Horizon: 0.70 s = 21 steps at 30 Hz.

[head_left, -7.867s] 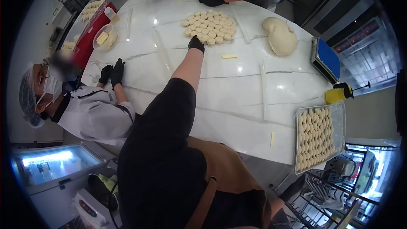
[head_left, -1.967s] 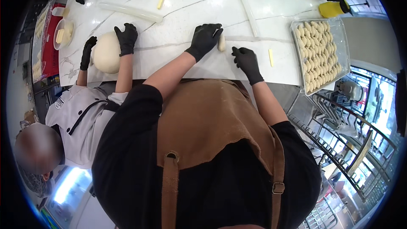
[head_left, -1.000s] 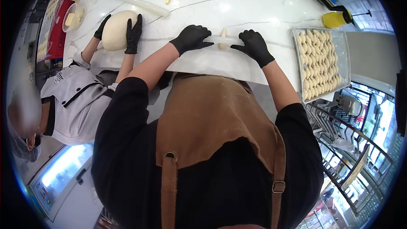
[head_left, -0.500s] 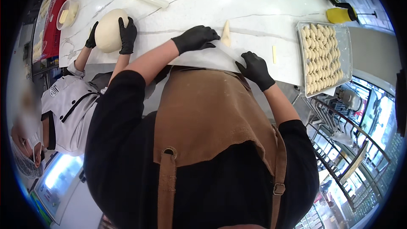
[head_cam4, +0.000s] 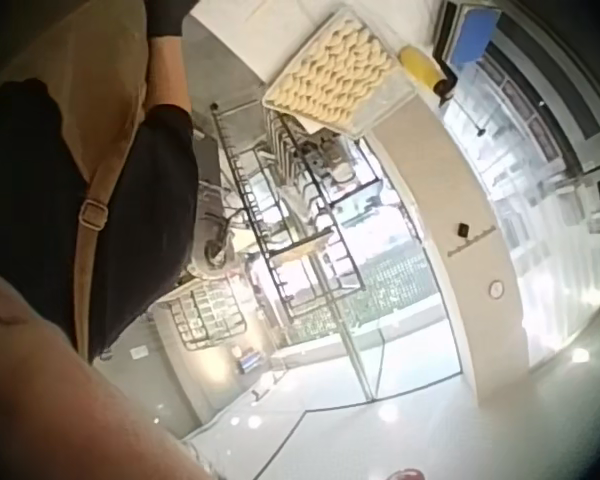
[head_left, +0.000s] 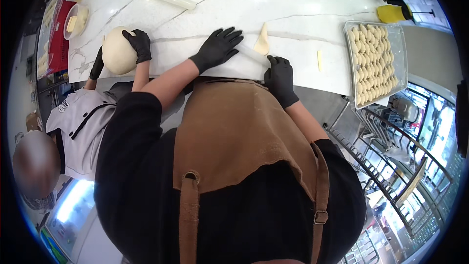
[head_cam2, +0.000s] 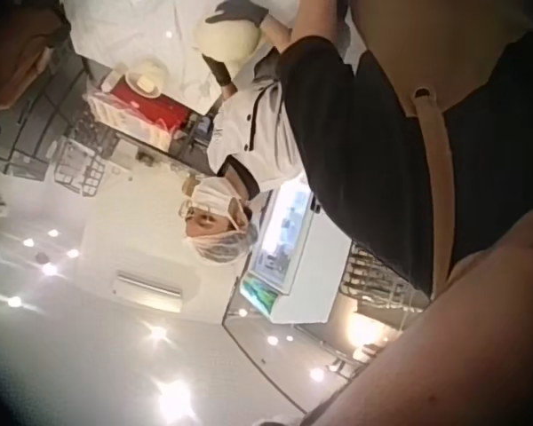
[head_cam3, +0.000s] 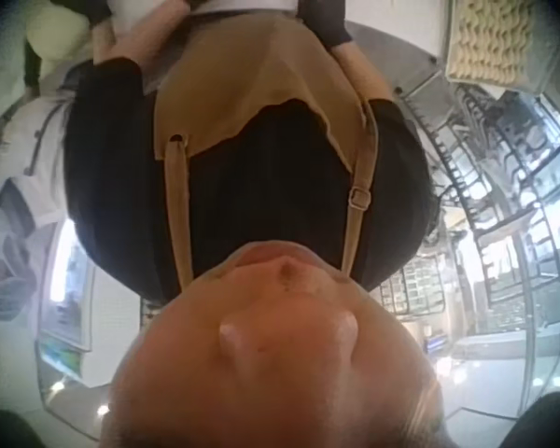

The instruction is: Shaping pieces of dough into rolls and placing them onto a baking tray.

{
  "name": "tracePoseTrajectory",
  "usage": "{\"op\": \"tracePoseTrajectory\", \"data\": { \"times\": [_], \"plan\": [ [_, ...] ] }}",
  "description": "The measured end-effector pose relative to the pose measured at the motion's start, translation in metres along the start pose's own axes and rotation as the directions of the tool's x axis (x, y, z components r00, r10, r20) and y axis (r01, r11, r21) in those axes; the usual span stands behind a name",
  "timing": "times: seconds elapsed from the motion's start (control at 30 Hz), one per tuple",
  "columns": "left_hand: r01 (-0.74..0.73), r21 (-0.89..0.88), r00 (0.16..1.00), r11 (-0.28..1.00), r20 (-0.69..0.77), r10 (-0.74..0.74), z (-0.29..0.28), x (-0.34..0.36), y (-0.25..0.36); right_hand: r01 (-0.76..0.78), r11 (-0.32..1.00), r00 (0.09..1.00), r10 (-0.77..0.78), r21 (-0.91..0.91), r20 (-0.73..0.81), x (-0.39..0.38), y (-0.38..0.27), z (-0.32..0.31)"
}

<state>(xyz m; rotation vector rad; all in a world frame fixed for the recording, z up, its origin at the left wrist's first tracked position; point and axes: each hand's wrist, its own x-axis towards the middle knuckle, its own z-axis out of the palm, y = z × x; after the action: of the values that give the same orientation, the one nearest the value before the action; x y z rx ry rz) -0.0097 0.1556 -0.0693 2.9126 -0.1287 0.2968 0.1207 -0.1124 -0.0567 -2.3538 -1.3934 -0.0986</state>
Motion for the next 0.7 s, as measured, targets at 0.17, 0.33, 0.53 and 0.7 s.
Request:
{"op": "tracePoseTrajectory", "data": {
  "times": [0.17,0.33,0.53,0.7],
  "plan": [
    [0.45,-0.102,0.836,0.887,0.398,-0.378,-0.043,0.015,0.062,0.122,0.991,0.975,-0.11,-0.054,0.194,0.081,0.044,-0.018],
    [0.472,0.237,0.881,0.849,-0.115,-0.458,-0.016,0.029,0.103,0.304,0.952,0.949,-0.298,-0.045,0.103,0.098,0.079,0.003],
    [0.371,-0.047,0.895,0.928,-0.25,-0.37,0.019,0.007,0.143,0.37,0.926,0.925,-0.359,-0.08,0.123,0.035,0.099,-0.034],
    [0.308,-0.374,0.944,0.875,0.005,-0.33,-0.008,0.001,0.117,0.318,0.94,0.835,-0.341,0.126,0.433,0.041,0.113,-0.058]
  ]
}}
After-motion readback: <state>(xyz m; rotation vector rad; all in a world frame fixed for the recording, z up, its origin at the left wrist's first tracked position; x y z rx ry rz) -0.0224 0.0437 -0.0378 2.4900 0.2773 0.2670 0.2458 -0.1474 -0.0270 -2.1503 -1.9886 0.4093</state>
